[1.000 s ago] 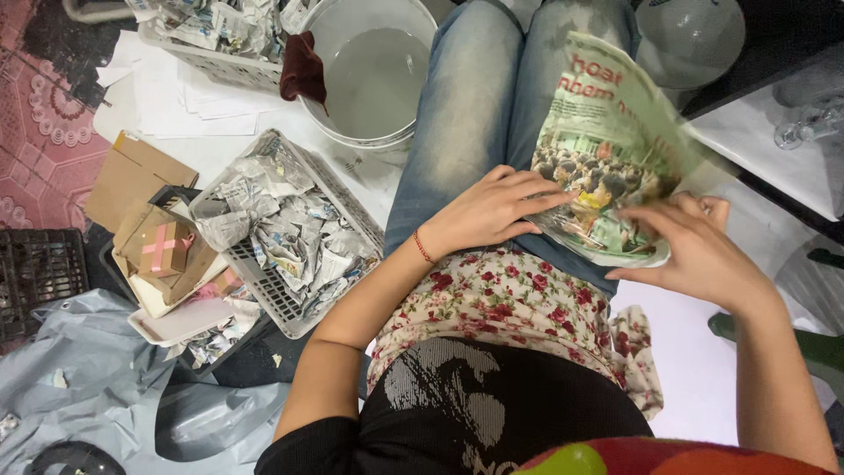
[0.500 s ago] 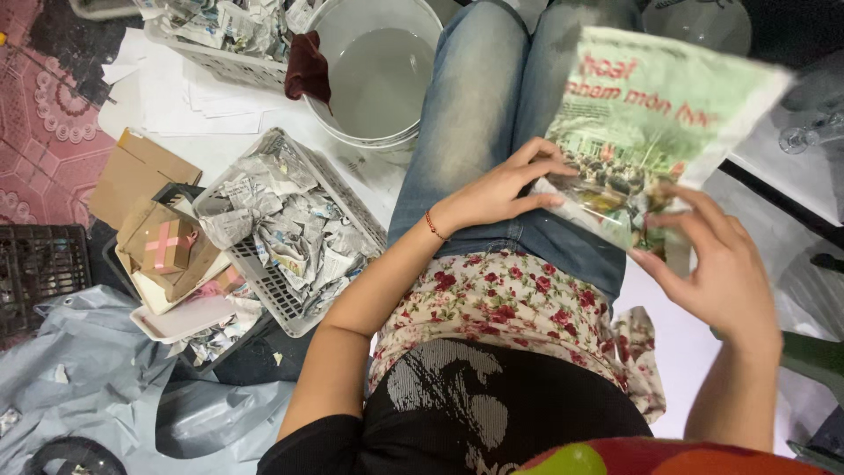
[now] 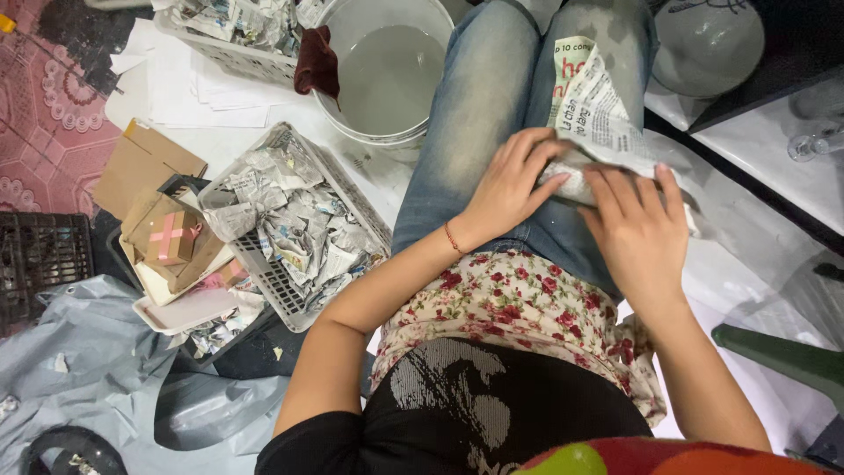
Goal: The person sits on the floor and wraps small ceramic items, including bowls and cups, with newspaper. They fold the paper around each item and place the wrapped pieces into a nearby plastic basket.
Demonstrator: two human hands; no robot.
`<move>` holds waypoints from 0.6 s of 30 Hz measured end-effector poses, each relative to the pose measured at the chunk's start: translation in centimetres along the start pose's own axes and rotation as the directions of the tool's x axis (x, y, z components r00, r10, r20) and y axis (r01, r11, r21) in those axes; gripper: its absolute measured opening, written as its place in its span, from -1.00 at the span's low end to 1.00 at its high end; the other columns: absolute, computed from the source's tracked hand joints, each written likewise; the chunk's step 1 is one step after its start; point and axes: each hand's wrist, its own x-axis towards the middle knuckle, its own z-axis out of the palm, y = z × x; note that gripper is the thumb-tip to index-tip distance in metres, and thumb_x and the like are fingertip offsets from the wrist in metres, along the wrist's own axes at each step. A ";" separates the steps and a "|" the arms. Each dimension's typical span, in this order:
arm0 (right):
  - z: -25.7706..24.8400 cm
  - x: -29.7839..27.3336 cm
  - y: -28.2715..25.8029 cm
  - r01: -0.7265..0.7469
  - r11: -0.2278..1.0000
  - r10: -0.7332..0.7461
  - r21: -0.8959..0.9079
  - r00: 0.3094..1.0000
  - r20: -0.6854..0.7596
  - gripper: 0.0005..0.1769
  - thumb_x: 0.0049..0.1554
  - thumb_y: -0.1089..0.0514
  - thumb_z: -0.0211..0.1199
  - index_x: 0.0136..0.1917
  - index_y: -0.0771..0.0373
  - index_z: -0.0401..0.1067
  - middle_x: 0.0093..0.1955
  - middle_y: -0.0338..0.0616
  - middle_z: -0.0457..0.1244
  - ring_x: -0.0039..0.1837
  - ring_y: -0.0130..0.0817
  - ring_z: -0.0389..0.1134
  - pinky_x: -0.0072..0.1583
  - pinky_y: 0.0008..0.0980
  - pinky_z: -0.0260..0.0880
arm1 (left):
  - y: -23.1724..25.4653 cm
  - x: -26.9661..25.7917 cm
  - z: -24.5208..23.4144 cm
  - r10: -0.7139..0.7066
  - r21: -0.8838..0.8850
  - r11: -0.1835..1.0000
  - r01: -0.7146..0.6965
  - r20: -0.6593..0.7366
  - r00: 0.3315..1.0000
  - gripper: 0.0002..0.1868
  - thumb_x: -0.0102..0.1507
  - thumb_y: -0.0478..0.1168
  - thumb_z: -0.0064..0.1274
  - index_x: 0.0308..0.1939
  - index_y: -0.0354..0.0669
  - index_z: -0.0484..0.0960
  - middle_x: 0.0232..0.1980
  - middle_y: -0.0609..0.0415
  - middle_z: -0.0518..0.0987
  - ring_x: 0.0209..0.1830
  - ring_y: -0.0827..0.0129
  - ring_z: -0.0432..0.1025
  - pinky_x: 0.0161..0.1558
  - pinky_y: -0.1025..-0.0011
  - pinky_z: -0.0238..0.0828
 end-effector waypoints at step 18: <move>1.5 1.0 1.4 0.062 0.968 -0.061 0.242 0.998 -0.011 -0.42 0.04 0.21 0.45 0.34 0.14 0.45 0.41 -0.25 0.31 0.52 -0.18 0.23 0.69 0.09 -0.07 | -8.3 2.3 6.1 -0.369 -0.590 0.707 0.389 0.162 0.915 -0.46 0.42 -0.23 0.19 0.46 -0.10 0.42 0.39 -0.09 0.40 0.28 0.22 0.46 0.17 0.34 0.60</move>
